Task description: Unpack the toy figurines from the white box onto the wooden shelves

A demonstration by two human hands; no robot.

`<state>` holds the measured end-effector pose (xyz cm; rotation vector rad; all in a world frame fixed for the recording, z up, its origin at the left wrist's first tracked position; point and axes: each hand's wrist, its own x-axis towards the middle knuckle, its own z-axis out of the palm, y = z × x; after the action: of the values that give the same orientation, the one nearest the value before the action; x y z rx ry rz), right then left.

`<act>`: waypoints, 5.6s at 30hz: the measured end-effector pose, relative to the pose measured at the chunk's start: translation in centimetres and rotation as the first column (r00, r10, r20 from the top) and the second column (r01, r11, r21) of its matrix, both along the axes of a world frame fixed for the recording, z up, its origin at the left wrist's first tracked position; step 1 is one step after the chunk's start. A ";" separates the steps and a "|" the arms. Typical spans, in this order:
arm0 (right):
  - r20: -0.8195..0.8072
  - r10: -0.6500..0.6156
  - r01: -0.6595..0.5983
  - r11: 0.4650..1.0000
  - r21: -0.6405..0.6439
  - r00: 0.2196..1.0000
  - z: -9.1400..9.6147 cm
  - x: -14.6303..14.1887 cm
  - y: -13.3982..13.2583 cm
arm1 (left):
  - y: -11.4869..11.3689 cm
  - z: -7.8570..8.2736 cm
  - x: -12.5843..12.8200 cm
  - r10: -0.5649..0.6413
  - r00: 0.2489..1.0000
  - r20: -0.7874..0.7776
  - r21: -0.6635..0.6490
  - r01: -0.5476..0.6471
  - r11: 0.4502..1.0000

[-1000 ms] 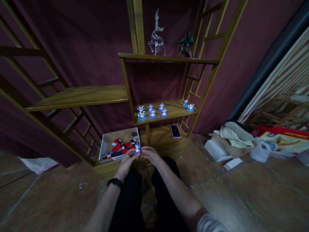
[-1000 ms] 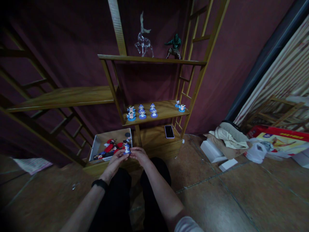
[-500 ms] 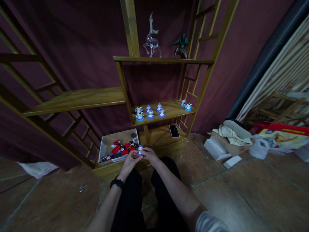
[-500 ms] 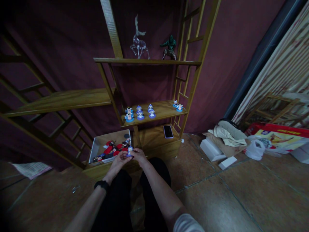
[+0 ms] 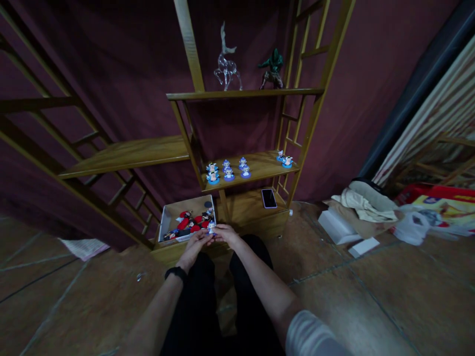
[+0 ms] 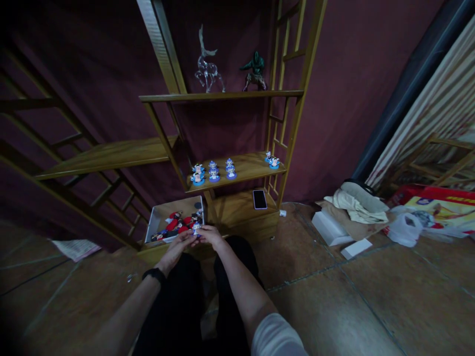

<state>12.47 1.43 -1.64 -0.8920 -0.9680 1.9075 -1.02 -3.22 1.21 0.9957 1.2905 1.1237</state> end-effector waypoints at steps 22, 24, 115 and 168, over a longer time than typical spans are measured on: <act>-0.120 0.074 -0.090 0.986 -0.142 0.990 -1.9 -0.5 0.3 | 0.5 -2.7 -0.8 0.097 0.925 0.369 -0.152 -0.042 0.987; -0.122 0.060 -0.078 0.986 -0.146 0.991 -1.8 -0.7 0.2 | 0.6 -3.1 -0.9 0.123 0.903 0.411 -0.160 -0.062 0.985; 0.066 0.101 -0.098 0.994 -0.050 0.993 -1.0 -1.0 1.8 | 2.6 -5.1 -0.8 0.282 0.771 0.571 -0.168 -0.226 0.960; 0.072 0.010 -0.004 0.996 -0.091 0.997 -0.8 -1.4 1.5 | 2.4 -5.3 -1.9 0.231 0.838 0.494 -0.152 -0.178 0.972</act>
<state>11.10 2.88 -2.45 -1.0178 -0.9337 1.9500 -2.88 -0.86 -4.05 0.4369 1.0166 1.3609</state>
